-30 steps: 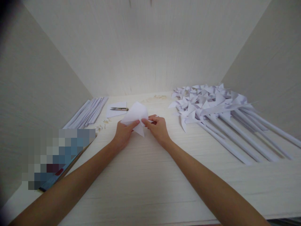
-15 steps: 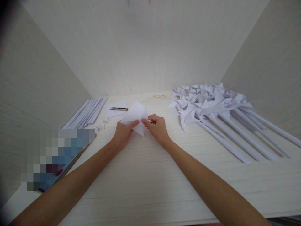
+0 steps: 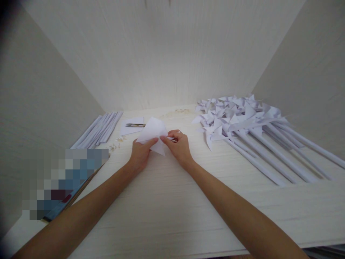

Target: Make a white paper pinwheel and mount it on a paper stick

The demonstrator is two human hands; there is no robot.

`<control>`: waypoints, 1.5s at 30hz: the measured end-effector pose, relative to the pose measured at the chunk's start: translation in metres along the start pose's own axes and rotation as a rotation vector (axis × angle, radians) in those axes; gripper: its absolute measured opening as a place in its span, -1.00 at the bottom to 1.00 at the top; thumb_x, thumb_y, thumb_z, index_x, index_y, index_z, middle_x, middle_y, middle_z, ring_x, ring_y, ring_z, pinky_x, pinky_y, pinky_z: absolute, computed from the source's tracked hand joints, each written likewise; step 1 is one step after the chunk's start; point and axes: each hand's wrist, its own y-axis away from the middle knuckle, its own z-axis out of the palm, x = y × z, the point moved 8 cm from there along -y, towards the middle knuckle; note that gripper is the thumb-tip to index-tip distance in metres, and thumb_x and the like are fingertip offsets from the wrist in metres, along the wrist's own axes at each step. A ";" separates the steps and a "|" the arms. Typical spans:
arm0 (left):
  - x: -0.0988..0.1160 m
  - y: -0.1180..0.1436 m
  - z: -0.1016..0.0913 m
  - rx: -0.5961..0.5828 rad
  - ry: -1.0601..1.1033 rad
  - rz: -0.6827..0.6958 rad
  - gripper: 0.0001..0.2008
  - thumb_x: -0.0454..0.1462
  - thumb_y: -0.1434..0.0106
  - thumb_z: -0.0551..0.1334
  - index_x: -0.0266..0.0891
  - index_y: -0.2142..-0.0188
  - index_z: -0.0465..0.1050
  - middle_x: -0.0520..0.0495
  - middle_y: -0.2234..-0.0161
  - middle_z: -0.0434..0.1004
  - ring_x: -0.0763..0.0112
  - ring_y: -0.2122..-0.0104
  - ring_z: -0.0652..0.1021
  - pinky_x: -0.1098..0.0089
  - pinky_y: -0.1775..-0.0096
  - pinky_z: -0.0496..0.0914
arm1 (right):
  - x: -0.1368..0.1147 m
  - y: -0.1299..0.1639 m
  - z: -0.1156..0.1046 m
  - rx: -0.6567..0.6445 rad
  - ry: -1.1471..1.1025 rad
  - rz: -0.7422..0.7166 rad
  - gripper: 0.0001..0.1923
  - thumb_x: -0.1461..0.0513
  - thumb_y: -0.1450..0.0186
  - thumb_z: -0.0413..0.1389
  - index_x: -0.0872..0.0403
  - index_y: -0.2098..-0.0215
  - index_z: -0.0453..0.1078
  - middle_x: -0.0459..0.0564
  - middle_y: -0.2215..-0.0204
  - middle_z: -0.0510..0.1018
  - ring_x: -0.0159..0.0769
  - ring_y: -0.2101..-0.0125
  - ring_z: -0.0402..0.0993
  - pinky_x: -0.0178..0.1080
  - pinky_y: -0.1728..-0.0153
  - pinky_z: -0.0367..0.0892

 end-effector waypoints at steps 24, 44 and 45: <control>-0.002 0.008 0.016 -0.105 0.186 -0.090 -0.79 -0.32 0.21 0.34 -0.35 0.49 0.46 -0.06 0.51 0.53 0.41 0.50 0.50 0.38 0.38 0.40 | 0.019 0.009 0.002 0.139 -0.481 0.300 -0.45 0.33 0.19 0.22 -0.02 0.30 0.04 -0.30 0.64 0.44 -0.48 0.62 0.36 -0.38 0.54 0.29; -0.004 0.000 0.017 -0.502 -0.191 -0.234 -0.77 -0.37 0.27 0.34 -0.35 0.50 0.45 -0.03 0.56 0.48 0.42 0.54 0.46 0.39 0.43 0.31 | 0.014 0.004 0.014 -0.445 -0.264 0.330 -0.31 0.37 0.17 0.25 0.00 0.13 0.05 -0.24 0.65 0.50 -0.43 0.66 0.41 -0.39 0.62 0.28; -0.005 -0.001 0.017 -0.505 -0.204 -0.221 -0.77 -0.36 0.27 0.34 -0.35 0.50 0.45 -0.03 0.56 0.48 0.42 0.55 0.45 0.40 0.44 0.30 | 0.013 0.004 0.014 -0.445 -0.264 0.329 -0.31 0.37 0.17 0.25 0.00 0.13 0.05 -0.23 0.64 0.50 -0.43 0.66 0.41 -0.39 0.62 0.28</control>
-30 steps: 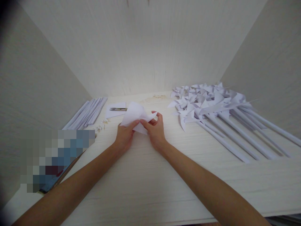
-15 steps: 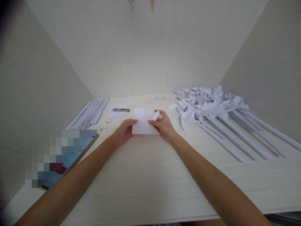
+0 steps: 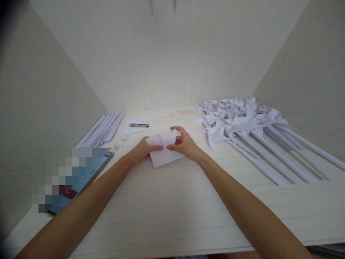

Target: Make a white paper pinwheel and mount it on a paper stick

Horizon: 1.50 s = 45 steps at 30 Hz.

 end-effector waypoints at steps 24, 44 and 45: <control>0.004 0.003 -0.023 0.414 0.362 0.163 -0.74 -0.35 0.26 0.34 -0.33 0.47 0.45 -0.07 0.46 0.54 0.39 0.45 0.49 0.39 0.35 0.36 | -0.015 0.003 0.001 0.081 0.260 -0.365 -0.88 0.26 0.11 0.25 0.05 0.55 0.45 0.01 0.11 0.31 -0.30 0.22 0.36 -0.24 0.32 0.37; 0.003 0.004 -0.016 0.406 0.134 0.246 -0.77 -0.26 0.20 0.35 -0.34 0.50 0.46 -0.02 0.54 0.50 0.44 0.51 0.47 0.40 0.36 0.35 | -0.019 0.007 -0.006 0.379 0.402 -0.358 -0.81 0.15 -0.04 0.13 0.08 0.65 0.43 -0.06 0.50 0.37 -0.39 0.48 0.26 -0.33 0.56 0.12; 0.003 0.004 -0.016 0.406 0.130 0.247 -0.77 -0.26 0.20 0.35 -0.34 0.51 0.46 -0.02 0.54 0.50 0.45 0.52 0.46 0.40 0.37 0.35 | -0.019 0.007 -0.005 0.377 0.401 -0.358 -0.80 0.15 -0.04 0.13 0.08 0.64 0.43 -0.07 0.51 0.36 -0.39 0.49 0.25 -0.33 0.56 0.12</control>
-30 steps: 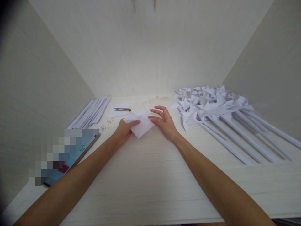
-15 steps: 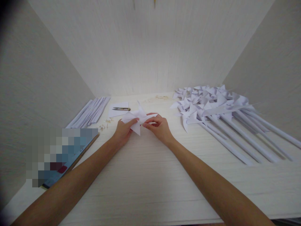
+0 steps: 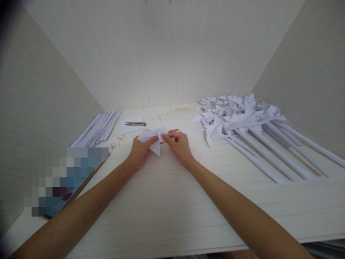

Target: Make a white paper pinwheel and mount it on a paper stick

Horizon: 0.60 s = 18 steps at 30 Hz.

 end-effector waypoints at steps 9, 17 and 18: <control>0.000 0.000 -0.001 0.015 -0.023 -0.004 -0.78 -0.26 0.21 0.34 -0.34 0.53 0.44 -0.02 0.56 0.48 0.45 0.53 0.45 0.41 0.40 0.33 | 0.008 -0.001 -0.005 0.066 -0.017 0.042 -0.85 0.17 0.03 0.17 0.09 0.66 0.39 -0.07 0.49 0.39 -0.40 0.49 0.24 -0.31 0.51 0.11; 0.000 0.001 -0.001 0.011 -0.040 0.003 -0.78 -0.25 0.21 0.34 -0.34 0.53 0.42 -0.01 0.57 0.47 0.45 0.53 0.44 0.42 0.41 0.31 | 0.007 -0.001 -0.003 0.045 0.000 0.037 -0.86 0.19 0.03 0.17 0.08 0.67 0.38 -0.06 0.49 0.38 -0.38 0.45 0.25 -0.31 0.51 0.12; 0.001 0.001 -0.001 0.008 -0.042 0.006 -0.78 -0.25 0.21 0.34 -0.34 0.53 0.42 -0.01 0.57 0.46 0.44 0.53 0.44 0.42 0.41 0.31 | 0.006 -0.001 -0.003 0.042 0.002 0.034 -0.86 0.19 0.03 0.17 0.08 0.67 0.37 -0.06 0.49 0.37 -0.38 0.46 0.25 -0.31 0.51 0.12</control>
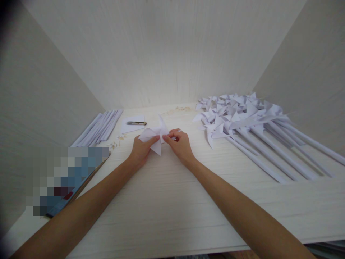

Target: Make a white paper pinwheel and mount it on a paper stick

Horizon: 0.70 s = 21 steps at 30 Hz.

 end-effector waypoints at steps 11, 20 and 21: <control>0.000 0.000 0.001 -0.013 -0.016 0.007 -0.79 -0.24 0.20 0.33 -0.33 0.57 0.40 0.03 0.61 0.42 0.49 0.57 0.40 0.44 0.43 0.28 | -0.006 0.000 0.001 -0.026 0.040 -0.042 -0.84 0.21 0.01 0.14 0.08 0.70 0.32 -0.09 0.55 0.35 -0.38 0.47 0.25 -0.30 0.50 0.13; 0.002 0.001 0.002 -0.039 -0.010 0.008 -0.79 -0.24 0.19 0.33 -0.33 0.59 0.38 0.06 0.62 0.37 0.53 0.59 0.35 0.46 0.47 0.25 | -0.006 0.000 0.001 -0.031 0.056 -0.059 -0.83 0.21 0.00 0.14 0.08 0.70 0.31 -0.08 0.54 0.35 -0.37 0.46 0.26 -0.30 0.49 0.14; 0.002 0.001 0.002 -0.039 -0.011 0.006 -0.80 -0.25 0.19 0.33 -0.33 0.59 0.38 0.06 0.63 0.37 0.54 0.60 0.35 0.47 0.48 0.24 | -0.006 0.000 0.000 -0.029 0.054 -0.059 -0.83 0.22 0.00 0.14 0.08 0.70 0.31 -0.08 0.54 0.35 -0.37 0.47 0.26 -0.30 0.50 0.13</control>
